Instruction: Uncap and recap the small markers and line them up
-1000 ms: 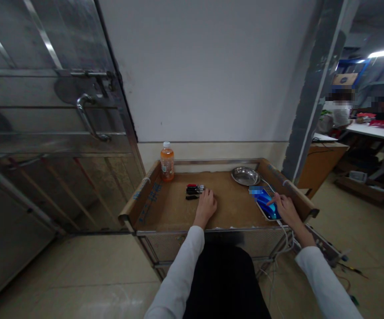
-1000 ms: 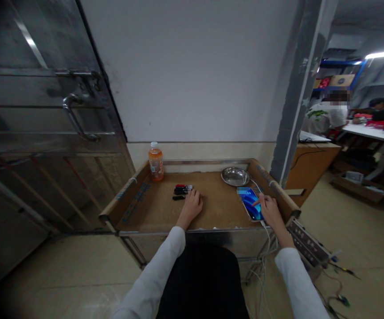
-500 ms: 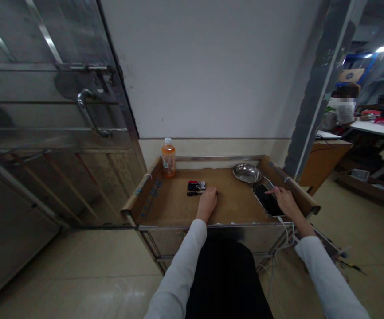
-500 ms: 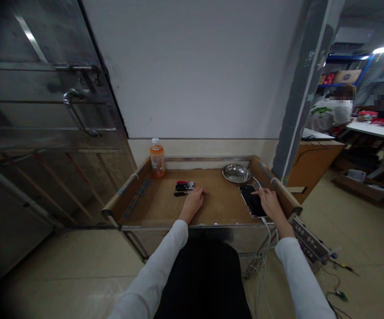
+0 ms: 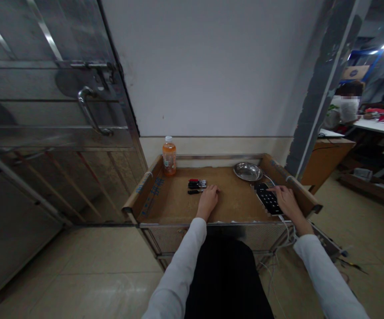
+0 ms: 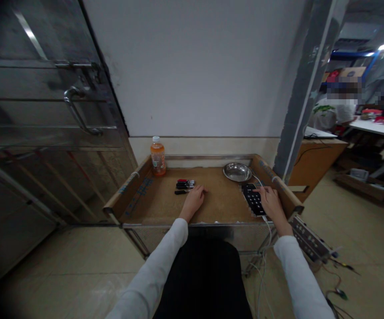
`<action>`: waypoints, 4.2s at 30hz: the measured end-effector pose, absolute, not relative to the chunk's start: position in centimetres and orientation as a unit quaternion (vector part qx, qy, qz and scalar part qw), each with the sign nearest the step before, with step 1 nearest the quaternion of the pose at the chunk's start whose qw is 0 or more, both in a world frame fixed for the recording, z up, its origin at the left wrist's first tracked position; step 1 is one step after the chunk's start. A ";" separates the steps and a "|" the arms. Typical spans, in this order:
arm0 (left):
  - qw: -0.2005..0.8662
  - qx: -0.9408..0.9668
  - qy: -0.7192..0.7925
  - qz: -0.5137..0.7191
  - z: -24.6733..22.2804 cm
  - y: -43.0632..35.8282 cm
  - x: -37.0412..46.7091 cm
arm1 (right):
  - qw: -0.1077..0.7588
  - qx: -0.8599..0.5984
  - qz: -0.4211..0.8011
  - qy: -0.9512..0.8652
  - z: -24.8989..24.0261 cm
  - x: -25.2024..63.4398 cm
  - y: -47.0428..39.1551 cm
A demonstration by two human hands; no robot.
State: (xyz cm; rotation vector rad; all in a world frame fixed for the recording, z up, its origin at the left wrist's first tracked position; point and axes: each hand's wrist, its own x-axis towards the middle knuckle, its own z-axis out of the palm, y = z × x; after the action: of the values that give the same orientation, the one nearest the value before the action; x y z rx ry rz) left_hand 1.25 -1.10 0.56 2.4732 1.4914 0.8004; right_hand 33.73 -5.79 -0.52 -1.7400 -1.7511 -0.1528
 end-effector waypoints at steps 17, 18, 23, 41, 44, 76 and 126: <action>0.077 0.826 0.496 0.258 0.3 -1.2 1.1 | 0.350 -0.647 -0.051 -0.676 -0.5 34.2 -8.4; 0.077 0.826 0.495 0.257 0.3 -1.1 1.1 | 0.352 -0.643 -0.048 -0.678 -0.5 34.2 -8.6; 0.075 0.826 0.496 0.256 0.2 -1.2 1.1 | 0.359 -0.645 -0.058 -0.672 -0.4 34.2 -9.3; -0.099 0.607 0.747 0.253 1.3 -4.0 -5.0 | 0.443 -0.650 0.001 -0.617 2.5 28.8 -7.6; -0.090 0.626 0.742 0.222 1.3 -3.7 -6.4 | 0.459 -0.613 0.076 -0.639 2.5 25.1 -6.0; 0.084 0.757 0.556 0.332 -0.1 -1.4 -6.4 | 0.547 -0.480 0.360 -0.584 -2.9 13.8 3.2; 0.171 0.738 0.486 0.436 2.0 4.7 -4.0 | 0.537 -0.505 0.213 -0.641 -1.8 13.7 1.8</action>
State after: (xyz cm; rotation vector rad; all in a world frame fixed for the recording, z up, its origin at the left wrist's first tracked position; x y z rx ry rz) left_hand -4.04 4.70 2.05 2.0961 1.3801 1.2378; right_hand 13.66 1.81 -1.82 -1.2026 -1.5254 0.5064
